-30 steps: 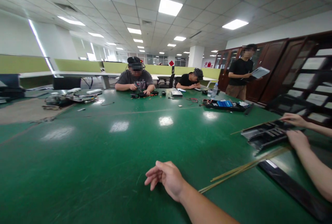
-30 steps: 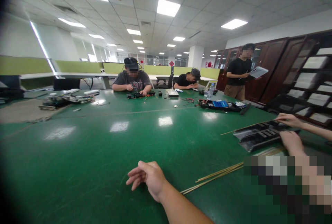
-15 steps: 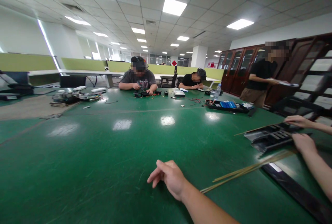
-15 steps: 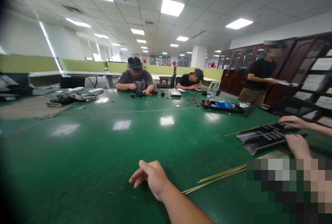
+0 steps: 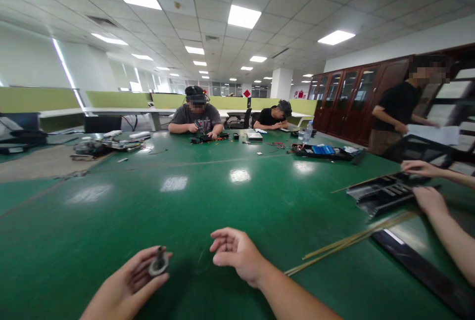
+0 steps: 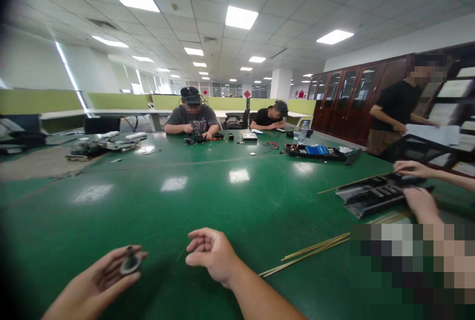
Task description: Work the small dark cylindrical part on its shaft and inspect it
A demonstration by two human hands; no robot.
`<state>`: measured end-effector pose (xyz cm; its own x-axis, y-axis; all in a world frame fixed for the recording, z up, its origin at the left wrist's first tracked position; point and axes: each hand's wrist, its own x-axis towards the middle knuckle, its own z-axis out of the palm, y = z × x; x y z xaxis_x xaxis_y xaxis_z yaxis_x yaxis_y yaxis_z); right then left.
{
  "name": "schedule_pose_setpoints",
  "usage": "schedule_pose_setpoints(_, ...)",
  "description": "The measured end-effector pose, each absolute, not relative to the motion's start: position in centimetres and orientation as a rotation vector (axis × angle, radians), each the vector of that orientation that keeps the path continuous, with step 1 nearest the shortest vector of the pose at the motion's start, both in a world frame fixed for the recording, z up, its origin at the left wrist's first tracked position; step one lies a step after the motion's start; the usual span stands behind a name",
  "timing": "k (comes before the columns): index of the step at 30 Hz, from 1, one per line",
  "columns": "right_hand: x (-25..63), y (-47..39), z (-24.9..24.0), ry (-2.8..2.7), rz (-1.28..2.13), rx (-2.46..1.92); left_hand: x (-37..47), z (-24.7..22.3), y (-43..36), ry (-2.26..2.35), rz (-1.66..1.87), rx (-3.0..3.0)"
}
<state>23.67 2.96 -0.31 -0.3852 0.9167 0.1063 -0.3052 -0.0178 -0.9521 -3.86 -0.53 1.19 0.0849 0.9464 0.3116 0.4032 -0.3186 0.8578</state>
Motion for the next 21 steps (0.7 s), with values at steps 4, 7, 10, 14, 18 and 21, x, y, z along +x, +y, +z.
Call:
schedule_pose_setpoints(4, 24.1, 3.2, -0.3, -1.347, 1.301, -0.851, 1.1, 1.8, 3.8, 1.148, 0.995, 1.826)
schedule_pose_setpoints(7, 24.2, 3.3, -0.7, -1.418, 1.035, -1.019, 3.3, 1.7, 5.0, 1.165, 0.988, 2.047)
schedule_pose_setpoints(10, 24.1, 3.3, -1.0, -1.481, 0.962, -1.092, 3.3, 0.6, 4.9, 1.146, 0.917, 2.159)
schedule_pose_setpoints(14, 23.9, 3.0, -0.8, -1.54, 0.924, -1.121, 2.5, -0.5, 4.3, 1.203, 0.902, 2.124)
schedule_pose_setpoints(18, 23.9, 2.7, -0.1, -1.625, 0.859, -1.156, 2.6, -0.2, 4.2, 1.161, 0.922, 2.137)
schedule_pose_setpoints(21, 23.8, 2.6, 0.3, -1.683, 0.805, -1.168, 2.6, 0.1, 4.1, 1.14, 0.953, 2.147)
